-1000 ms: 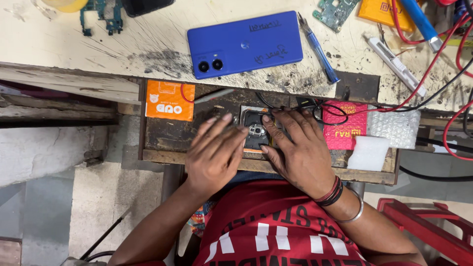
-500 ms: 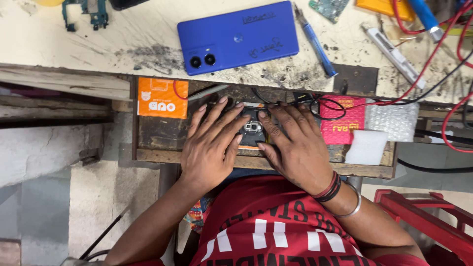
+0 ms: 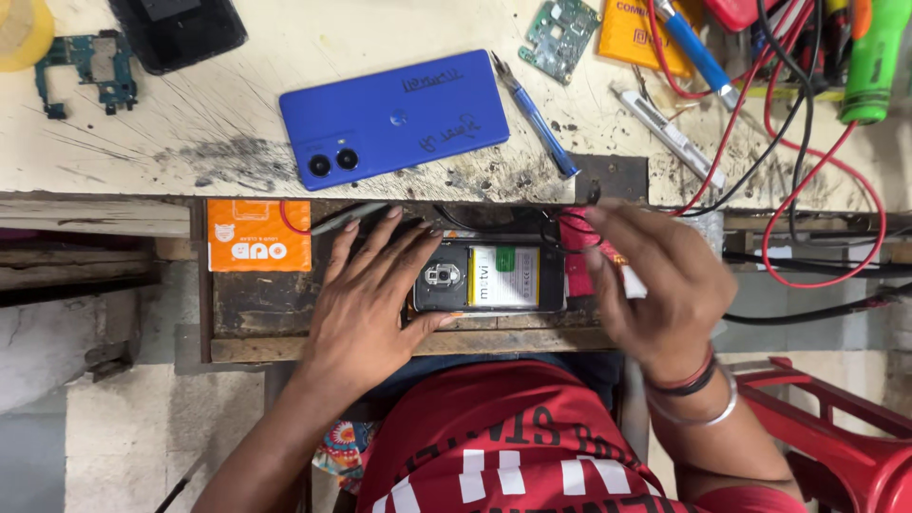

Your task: The person works on a disassembled smartphone at a repair bench, holding the phone body with its battery exposed. They use a blue screwdriver to unscrew and adjust internal components, reposition the phone, and continue working on the internals with the screwdriver throughout the clip.

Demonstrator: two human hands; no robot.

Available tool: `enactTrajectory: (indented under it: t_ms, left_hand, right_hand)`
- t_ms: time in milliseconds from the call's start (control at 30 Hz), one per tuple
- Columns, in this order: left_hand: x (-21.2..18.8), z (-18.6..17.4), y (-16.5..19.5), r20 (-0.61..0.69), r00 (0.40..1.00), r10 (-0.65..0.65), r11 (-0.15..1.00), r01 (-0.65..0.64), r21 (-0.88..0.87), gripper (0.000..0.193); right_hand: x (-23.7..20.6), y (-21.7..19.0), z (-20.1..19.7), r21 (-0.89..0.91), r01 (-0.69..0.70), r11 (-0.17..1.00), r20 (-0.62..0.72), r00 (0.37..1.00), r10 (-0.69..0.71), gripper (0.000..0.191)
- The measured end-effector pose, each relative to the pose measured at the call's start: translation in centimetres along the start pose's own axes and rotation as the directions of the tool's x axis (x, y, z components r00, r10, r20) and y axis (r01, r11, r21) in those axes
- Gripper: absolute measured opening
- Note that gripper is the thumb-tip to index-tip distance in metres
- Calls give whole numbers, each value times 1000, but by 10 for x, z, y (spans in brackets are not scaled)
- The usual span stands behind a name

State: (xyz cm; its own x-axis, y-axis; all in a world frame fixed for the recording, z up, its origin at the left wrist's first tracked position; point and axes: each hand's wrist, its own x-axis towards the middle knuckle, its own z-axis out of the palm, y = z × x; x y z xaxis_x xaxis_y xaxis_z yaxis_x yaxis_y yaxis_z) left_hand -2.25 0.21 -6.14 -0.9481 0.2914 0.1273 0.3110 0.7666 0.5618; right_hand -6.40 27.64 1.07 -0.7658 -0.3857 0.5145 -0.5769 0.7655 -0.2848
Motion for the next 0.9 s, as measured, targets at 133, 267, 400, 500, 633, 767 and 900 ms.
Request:
enactTrajectory:
  t_ms: [133,267,400,500,633,767,900]
  left_hand:
    - [4,0,-3,-17,999,43,998,-44,-47,85]
    - [-4,0,-3,-93,992,88,994,-94,-57,73]
    - [-11,1,-5,-228,965,131,985,-153,-83,52]
    - [-13,0,-4,-311,938,152,979,-187,-85,42]
    - [-10,-12,-2,-431,878,205,969,-246,-39,32]
    - [13,-39,-3,-498,804,325,946,-286,155,31]
    - [45,-66,-4,-378,895,238,953,-139,270,30]
  right_hand:
    - [42,5,1,-124,38,992,67,997,-30,21]
    - [72,7,20,-213,-15,977,169,984,51,21]
    - [79,7,28,-263,-41,964,166,982,87,23]
    - [73,10,26,-270,-100,958,103,986,132,21]
    - [54,23,19,-124,-134,983,-75,989,126,14]
    - [31,42,28,247,-147,958,-253,944,210,14]
    - [14,55,44,586,-105,804,-310,887,342,17]
